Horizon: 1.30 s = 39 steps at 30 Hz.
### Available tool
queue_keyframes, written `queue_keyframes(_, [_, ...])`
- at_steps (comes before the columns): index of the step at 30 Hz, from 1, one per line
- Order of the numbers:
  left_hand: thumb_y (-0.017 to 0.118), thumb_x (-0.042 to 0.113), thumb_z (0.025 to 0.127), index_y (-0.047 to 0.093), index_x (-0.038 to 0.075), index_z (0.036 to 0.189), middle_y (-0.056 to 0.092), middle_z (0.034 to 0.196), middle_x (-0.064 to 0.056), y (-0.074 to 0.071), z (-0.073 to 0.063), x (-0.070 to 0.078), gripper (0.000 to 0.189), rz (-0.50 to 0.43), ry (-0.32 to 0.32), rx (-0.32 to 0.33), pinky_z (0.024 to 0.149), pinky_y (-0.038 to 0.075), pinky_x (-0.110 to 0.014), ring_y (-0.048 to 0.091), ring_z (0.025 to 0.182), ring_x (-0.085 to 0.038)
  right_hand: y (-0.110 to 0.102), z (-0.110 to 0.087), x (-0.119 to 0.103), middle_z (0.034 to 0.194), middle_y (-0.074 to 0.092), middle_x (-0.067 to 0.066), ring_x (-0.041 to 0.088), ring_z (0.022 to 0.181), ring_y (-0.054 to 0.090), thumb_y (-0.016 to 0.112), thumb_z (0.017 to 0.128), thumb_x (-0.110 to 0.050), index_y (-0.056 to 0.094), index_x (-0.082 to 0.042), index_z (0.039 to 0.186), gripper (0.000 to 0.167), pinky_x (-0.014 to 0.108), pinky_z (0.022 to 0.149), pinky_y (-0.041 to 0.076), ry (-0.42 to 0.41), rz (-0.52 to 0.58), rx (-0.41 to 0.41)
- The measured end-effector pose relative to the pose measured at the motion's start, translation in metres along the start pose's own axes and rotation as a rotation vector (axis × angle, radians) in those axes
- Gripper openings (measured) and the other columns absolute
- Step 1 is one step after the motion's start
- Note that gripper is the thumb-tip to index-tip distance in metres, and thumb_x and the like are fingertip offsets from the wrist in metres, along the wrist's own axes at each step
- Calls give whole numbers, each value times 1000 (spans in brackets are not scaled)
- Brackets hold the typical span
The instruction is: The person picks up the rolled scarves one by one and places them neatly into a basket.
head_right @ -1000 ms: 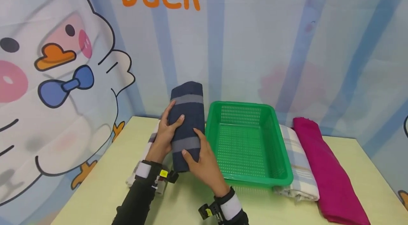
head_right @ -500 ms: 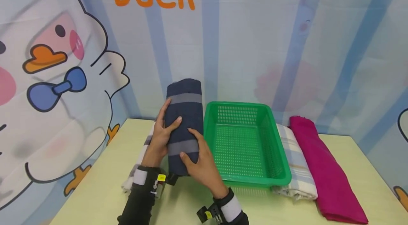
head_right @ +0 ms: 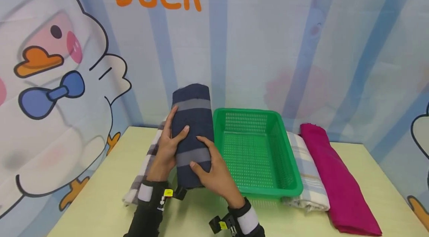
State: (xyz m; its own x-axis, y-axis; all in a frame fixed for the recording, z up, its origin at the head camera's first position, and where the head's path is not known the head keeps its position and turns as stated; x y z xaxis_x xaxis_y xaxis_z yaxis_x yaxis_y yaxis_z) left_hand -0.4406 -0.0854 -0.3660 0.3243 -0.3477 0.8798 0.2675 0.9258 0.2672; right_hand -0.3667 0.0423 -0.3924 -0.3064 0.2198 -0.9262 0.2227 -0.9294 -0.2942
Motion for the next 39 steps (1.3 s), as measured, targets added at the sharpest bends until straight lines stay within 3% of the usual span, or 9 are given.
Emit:
queue_keyframes(6, [56,3,99,25,38,157,29,160,0,7,-1,8,75,-5,27,-22,100,54,-45,41,142,-33,-1,-1,-2,135,53,20,33,108,65,67,96,-19,27,-43,151,73,39,79,58,26,30,-37])
queue_keyframes(18, [59,2,96,24,35,158,30,160,-4,18,10,24,78,-6,72,-85,98,55,-40,43,140,-32,-14,4,-18,135,53,18,31,107,65,69,94,-18,31,-44,150,72,36,78,57,-17,-15,3])
queue_keyframes(23, [58,4,97,22,36,158,31,159,-4,26,13,18,77,-25,68,-101,95,57,-36,46,138,-28,-24,2,-17,135,54,21,32,107,66,70,93,-18,33,-42,150,72,38,78,58,9,-4,14])
queue_keyframes(30, [51,8,102,19,37,158,17,165,1,33,11,12,71,-2,53,-86,98,53,-29,36,145,-33,-33,0,-10,135,53,20,33,109,65,70,94,-25,34,-44,148,68,42,80,58,44,-21,17])
queue_keyframes(39, [46,12,105,18,39,158,19,164,3,41,1,-1,66,-31,4,-113,101,51,-28,34,146,-31,-32,-9,-5,136,51,21,31,110,65,67,96,-28,30,-42,150,67,40,82,58,93,33,-44])
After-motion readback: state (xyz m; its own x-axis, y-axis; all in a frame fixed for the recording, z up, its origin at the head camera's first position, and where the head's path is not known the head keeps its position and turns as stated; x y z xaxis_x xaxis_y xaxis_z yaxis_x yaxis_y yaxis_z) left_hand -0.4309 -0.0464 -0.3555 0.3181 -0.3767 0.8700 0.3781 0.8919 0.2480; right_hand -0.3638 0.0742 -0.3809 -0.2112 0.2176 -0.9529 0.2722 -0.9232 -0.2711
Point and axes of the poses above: each hand's wrist, its own z-axis towards the middle knuckle, its own y-axis out of the palm, x = y × z, the point moved 10 cm from there along z, towards the middle knuckle
